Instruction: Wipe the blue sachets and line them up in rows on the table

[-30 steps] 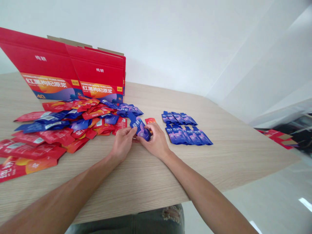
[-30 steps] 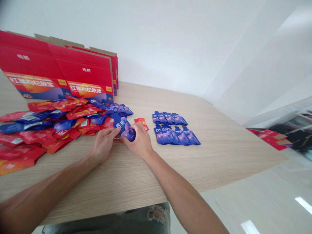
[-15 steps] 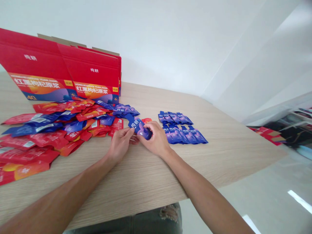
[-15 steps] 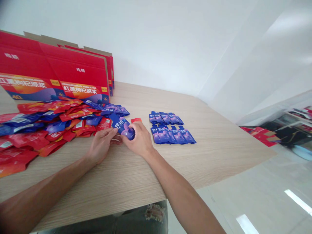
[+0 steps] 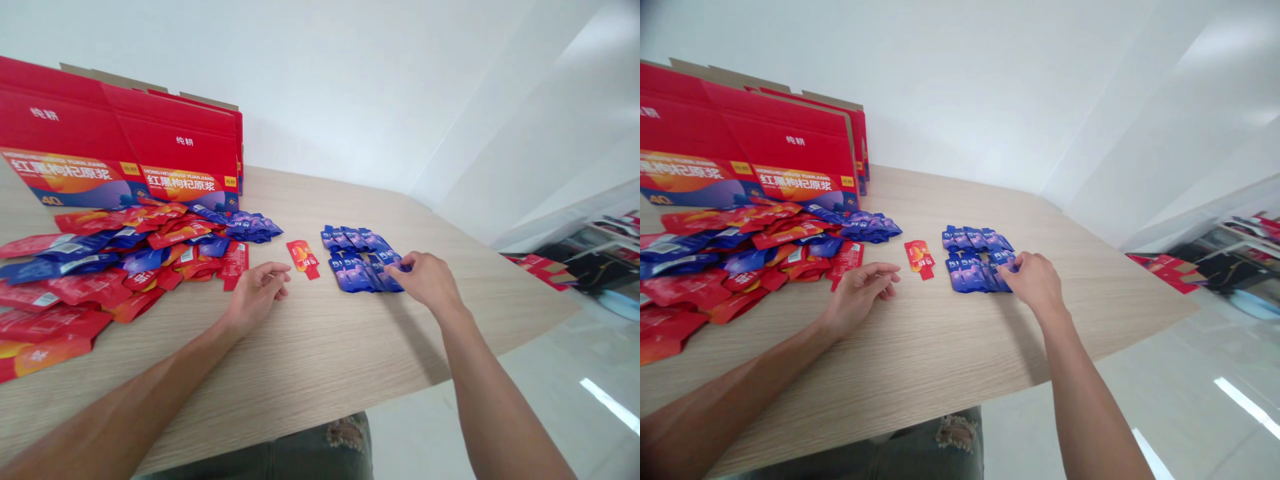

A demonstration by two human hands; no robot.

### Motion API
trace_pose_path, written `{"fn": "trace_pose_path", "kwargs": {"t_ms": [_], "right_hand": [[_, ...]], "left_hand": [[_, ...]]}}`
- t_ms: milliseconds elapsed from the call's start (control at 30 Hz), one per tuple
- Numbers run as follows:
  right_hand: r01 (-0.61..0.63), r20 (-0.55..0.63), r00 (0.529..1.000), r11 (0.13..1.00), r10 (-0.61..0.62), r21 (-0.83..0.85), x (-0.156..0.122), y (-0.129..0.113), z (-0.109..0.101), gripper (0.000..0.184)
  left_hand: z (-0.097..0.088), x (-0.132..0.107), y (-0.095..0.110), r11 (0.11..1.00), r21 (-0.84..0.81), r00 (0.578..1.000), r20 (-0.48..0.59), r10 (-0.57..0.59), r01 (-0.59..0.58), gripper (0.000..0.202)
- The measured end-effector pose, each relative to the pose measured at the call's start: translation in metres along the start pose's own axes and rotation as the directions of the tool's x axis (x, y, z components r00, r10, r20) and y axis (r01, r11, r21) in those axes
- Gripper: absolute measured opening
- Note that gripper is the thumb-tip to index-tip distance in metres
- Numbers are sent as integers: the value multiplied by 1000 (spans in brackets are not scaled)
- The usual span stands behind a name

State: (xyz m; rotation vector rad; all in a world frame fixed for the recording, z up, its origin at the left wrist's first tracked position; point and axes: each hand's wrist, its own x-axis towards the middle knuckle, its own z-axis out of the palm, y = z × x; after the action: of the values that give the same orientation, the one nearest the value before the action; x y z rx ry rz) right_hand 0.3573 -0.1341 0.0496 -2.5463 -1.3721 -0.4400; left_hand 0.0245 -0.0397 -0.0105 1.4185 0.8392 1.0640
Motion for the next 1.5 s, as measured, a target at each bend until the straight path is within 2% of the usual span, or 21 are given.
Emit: {"fn": "trace_pose_path", "kwargs": {"t_ms": [200, 367, 733, 867, 967, 1033, 1100, 1167, 1233, 1333, 1500], "right_hand": [[-51, 174, 983, 997, 61, -62, -2, -3, 5, 33], [-47, 239, 969, 997, 62, -67, 2, -13, 12, 35], [-79, 230, 969, 995, 89, -53, 7, -19, 28, 40], [-47, 250, 966, 997, 62, -64, 8, -17, 28, 41], [17, 123, 992, 998, -9, -66, 8, -26, 23, 41], [104, -16, 994, 994, -104, 16, 8, -43, 20, 37], [260, -110, 963, 952, -245, 159, 9, -72, 19, 29], [408, -139, 913, 863, -384, 298, 12, -108, 23, 23], [465, -118, 880, 790, -459, 398, 16, -148, 30, 20], [417, -11, 881, 764, -473, 492, 29, -204, 42, 26], [197, 151, 933, 816, -326, 543, 64, -273, 58, 63]], "left_hand": [[-1, -1, -1, 1000, 20, 1000, 2, 20, -20, 34], [-2, -1, -2, 998, 53, 1000, 6, 27, -27, 35], [-2, -2, -3, 997, 60, 998, 33, 49, -51, 27], [-1, -1, -4, 996, 66, 998, 33, 53, -55, 25], [2, -1, -4, 997, 66, 998, 35, 42, -45, 25], [3, -1, -3, 997, 71, 999, 34, 32, -35, 26], [5, -1, -2, 997, 78, 999, 32, 25, -27, 28], [6, -2, -2, 996, 81, 999, 32, 20, -23, 27], [6, -2, -3, 996, 83, 999, 32, 25, -28, 26], [6, -2, -7, 994, 100, 998, 38, 42, -45, 24], [5, -3, -15, 980, 162, 991, 85, 103, -116, 24]]}}
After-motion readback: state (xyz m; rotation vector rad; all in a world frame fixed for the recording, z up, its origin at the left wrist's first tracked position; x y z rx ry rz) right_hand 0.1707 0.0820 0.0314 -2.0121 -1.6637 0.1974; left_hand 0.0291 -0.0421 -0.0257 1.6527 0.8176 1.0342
